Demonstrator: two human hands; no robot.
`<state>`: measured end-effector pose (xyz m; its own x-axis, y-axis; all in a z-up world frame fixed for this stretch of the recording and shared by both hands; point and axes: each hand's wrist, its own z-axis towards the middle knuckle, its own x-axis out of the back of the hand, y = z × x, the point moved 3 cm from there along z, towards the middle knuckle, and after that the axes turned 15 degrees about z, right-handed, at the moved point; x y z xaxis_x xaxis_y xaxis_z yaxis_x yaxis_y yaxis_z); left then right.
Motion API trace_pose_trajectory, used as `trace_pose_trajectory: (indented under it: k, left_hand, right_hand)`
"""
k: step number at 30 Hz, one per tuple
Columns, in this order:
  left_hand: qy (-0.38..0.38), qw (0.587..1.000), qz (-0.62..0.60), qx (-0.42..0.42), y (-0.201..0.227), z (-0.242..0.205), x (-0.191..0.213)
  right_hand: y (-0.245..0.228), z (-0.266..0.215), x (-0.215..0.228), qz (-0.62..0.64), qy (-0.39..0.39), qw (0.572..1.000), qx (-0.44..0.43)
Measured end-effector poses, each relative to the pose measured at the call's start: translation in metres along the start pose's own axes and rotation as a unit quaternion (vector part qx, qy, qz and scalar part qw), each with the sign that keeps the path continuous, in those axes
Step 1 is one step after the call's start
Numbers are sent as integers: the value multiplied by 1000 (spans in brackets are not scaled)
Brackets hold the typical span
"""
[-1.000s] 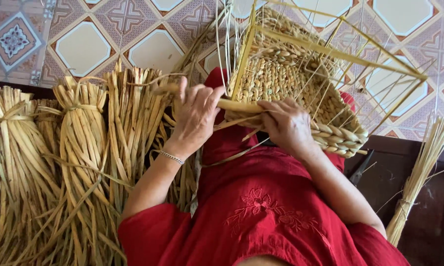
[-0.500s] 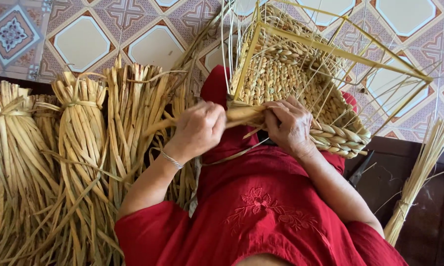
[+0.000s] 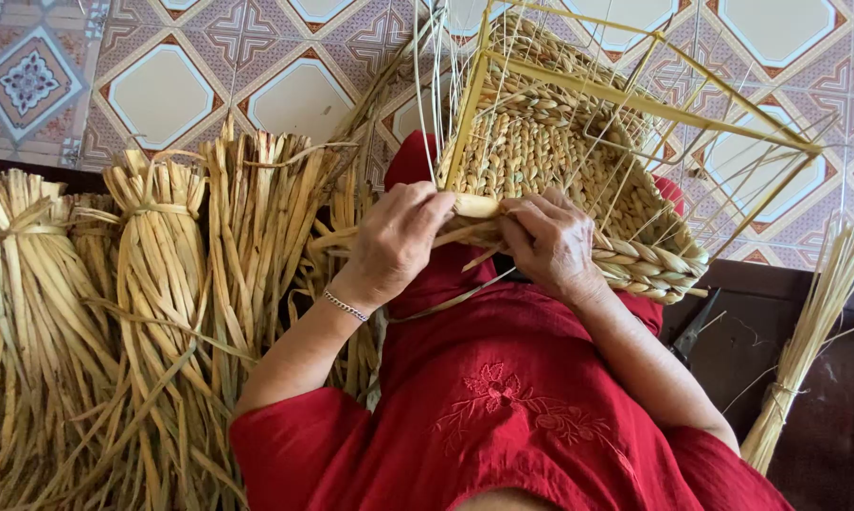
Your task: The person weaves a basket by hand, interlacing dried plant stalks through a rectangular frame. They pick up individual strips from a pile, thread them through the vertical supports, and press the layers together to build the walls.
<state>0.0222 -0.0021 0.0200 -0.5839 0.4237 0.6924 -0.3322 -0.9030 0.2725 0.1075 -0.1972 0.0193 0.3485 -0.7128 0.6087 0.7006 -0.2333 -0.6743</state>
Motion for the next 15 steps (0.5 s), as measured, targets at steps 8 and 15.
trace_pose_trajectory:
  k: [8,15]
  left_hand:
    - [-171,982,55,52,-9,-22,-8]
    - [-212,909,-336,128,3,-15,-17]
  right_hand:
    - [7,-2,-4,7,17,1000,0]
    - [-2,1,0,-4,26,999,21]
